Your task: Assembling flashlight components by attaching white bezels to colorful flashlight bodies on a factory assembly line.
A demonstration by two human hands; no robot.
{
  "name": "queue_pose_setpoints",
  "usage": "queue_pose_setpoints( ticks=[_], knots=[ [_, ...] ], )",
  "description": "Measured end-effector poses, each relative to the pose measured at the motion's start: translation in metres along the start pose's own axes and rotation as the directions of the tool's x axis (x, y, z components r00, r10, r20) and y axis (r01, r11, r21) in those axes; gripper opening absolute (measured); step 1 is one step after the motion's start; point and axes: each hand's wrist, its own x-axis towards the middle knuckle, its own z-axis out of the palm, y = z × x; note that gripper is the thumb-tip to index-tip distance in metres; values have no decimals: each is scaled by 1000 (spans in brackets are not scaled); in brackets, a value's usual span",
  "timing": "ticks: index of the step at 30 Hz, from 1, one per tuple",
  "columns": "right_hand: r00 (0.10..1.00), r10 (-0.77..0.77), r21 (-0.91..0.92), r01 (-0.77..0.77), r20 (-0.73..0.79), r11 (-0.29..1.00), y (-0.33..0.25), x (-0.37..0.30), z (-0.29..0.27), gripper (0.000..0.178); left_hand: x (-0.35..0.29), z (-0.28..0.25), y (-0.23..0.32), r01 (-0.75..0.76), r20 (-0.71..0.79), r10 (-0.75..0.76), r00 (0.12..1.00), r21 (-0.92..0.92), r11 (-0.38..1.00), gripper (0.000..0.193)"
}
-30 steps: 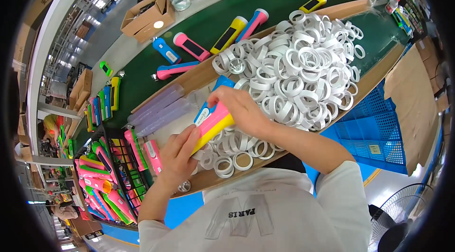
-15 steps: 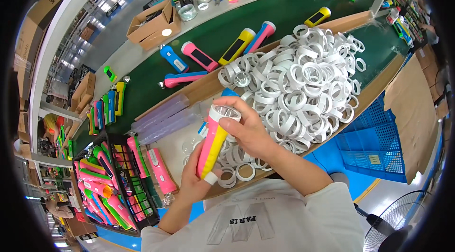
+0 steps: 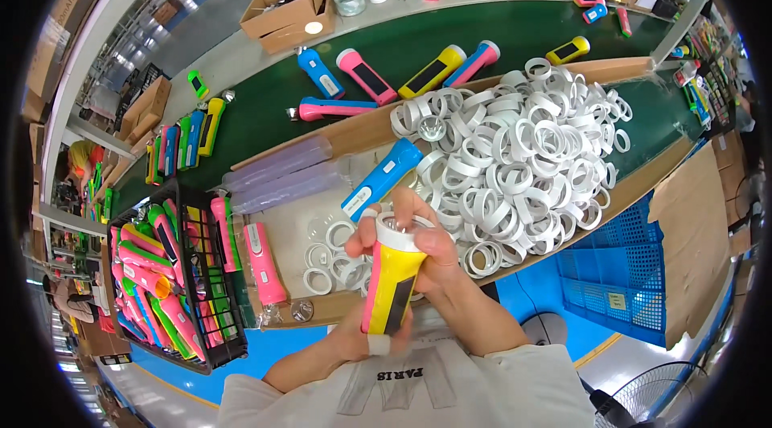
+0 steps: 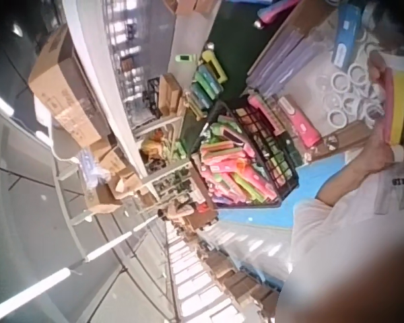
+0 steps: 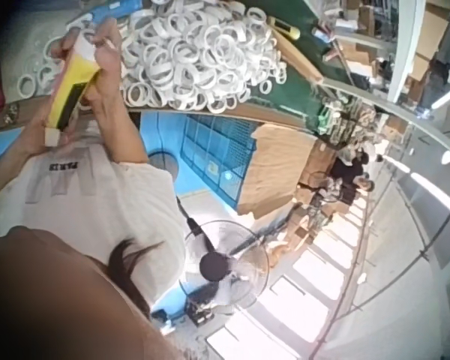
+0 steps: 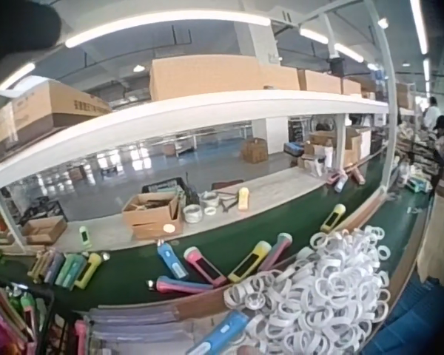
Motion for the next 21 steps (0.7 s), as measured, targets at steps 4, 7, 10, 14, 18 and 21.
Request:
queue_pose_setpoints(
  ticks=[4,7,10,14,18,21],
  knots=[
    [900,-347,-692,74,-264,718,2,-2,-1,27,20,-36,5,72,-254,581,773,945,318,51],
    [848,-426,-705,90,-316,703,8,3,-7,27,25,-40,11,149,-268,553,789,956,251,54],
    [851,-338,-659,-11,-401,752,0,17,-4,27,31,-50,17,121,-301,518,800,928,352,55],
    [820,-438,-850,-106,-368,515,-14,12,-30,42,36,-79,53,58,-396,350,849,727,684,58],
    [957,-279,-820,-219,-76,-529,-11,5,-20,40,54,-148,125,73,-406,635,658,873,482,47],
    [994,-76,-478,-105,-79,-872,-1,4,-34,37,63,-171,172,126,-540,414,733,705,698,45]
  ],
)
